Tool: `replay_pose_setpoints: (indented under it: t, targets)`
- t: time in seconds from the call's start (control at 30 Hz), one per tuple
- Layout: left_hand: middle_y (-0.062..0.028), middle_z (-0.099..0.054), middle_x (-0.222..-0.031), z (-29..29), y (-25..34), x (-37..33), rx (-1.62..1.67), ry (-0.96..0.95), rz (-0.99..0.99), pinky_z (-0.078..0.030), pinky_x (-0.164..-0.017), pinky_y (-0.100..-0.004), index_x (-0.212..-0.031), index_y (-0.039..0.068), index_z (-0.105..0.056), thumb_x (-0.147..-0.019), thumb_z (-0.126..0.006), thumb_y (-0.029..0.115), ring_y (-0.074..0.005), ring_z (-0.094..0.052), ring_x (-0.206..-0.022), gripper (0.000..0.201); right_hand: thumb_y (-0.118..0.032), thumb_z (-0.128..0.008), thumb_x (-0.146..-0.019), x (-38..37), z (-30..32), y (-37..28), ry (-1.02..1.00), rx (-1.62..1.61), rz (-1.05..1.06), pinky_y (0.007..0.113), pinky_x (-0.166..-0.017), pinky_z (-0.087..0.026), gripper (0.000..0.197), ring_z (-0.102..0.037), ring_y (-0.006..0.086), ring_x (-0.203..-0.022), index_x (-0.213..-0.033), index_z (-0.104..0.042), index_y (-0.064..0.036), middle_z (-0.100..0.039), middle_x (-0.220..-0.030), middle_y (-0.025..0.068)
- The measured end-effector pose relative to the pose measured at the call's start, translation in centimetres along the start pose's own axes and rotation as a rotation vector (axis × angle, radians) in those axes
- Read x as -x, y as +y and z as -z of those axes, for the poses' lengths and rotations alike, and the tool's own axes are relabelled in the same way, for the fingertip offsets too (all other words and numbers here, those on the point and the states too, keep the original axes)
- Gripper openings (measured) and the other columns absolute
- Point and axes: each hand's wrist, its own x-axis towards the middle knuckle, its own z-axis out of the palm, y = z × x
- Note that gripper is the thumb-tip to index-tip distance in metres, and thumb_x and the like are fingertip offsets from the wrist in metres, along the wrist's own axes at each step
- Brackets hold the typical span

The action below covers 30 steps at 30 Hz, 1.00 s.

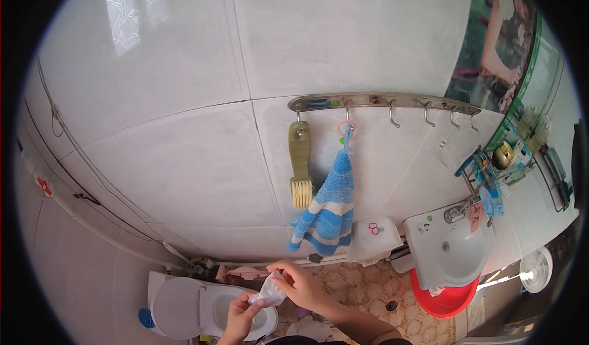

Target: The person wipes down bathroom tiles, a windowsill, and a water pipe using a cloth and a wet wipe.

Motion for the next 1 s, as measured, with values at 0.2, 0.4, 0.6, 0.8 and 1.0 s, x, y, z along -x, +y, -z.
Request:
replay_pose_setpoints:
  t: [0.2, 0.4, 0.6, 0.8, 1.0]
  targets:
    - [-0.0051, -0.065, -0.093, 1.7, 3.1, 2.3, 0.055, 0.382, -0.173, -0.052, -0.071, -0.0269, -0.101, 0.001, -0.055, -0.096, -0.053, 0.011, -0.0113, -0.062, -0.081, 0.011, -0.004, -0.070, -0.081, -0.3, -6.6, 0.8, -0.040, -0.128, 0.198, 0.033, -0.091, -0.048, 0.046, -0.057, 0.0261, -0.112, -0.124, -0.053, -0.0018, -0.053, -0.127, 0.0152]
    - [-0.0025, -0.061, -0.091, 3.2, 3.2, 3.7, -0.105, 0.287, -0.190, -0.048, -0.069, -0.0229, -0.109, 0.001, -0.052, -0.097, -0.054, 0.011, -0.0066, -0.056, -0.082, 0.016, 0.000, -0.068, -0.081, 0.9, -10.8, 1.8, -0.331, -0.204, 0.243, 0.035, -0.099, -0.042, 0.059, -0.053, 0.0272, -0.120, -0.135, -0.046, -0.0011, -0.051, -0.134, 0.0171]
    - [-0.0075, -0.062, -0.088, 7.6, 3.8, 6.1, -0.420, 0.323, -0.244, -0.048, -0.062, -0.0258, -0.108, -0.003, -0.057, -0.094, -0.059, 0.016, -0.0095, -0.056, -0.076, 0.024, 0.005, -0.060, -0.087, 1.8, -16.2, 2.0, -0.124, -0.361, -0.045, 0.031, -0.095, -0.044, 0.046, -0.056, 0.0210, -0.112, -0.130, -0.046, 0.0005, -0.055, -0.124, 0.0147]
    - [-0.0144, -0.067, -0.096, 14.8, 4.7, 8.6, -0.650, 0.298, -0.464, -0.052, -0.063, -0.0347, -0.107, 0.000, -0.062, -0.090, -0.063, 0.017, -0.0256, -0.065, -0.075, 0.024, -0.005, -0.056, -0.094, 2.6, -21.7, 3.5, -0.093, -0.312, -0.128, 0.025, -0.086, -0.044, 0.022, -0.058, 0.0128, -0.095, -0.115, -0.053, 0.0009, -0.063, -0.103, 0.0087]
    - [-0.0112, -0.066, -0.094, 27.5, 11.4, 11.1, -0.956, 0.594, -0.696, -0.052, -0.069, -0.0401, -0.102, 0.007, -0.063, -0.086, -0.063, 0.016, -0.0319, -0.063, -0.084, 0.018, -0.007, -0.054, -0.094, 1.1, -29.3, 6.8, -0.176, -0.607, -0.377, 0.029, -0.089, -0.045, 0.024, -0.059, 0.0146, -0.099, -0.116, -0.058, 0.0020, -0.065, -0.105, 0.0081]
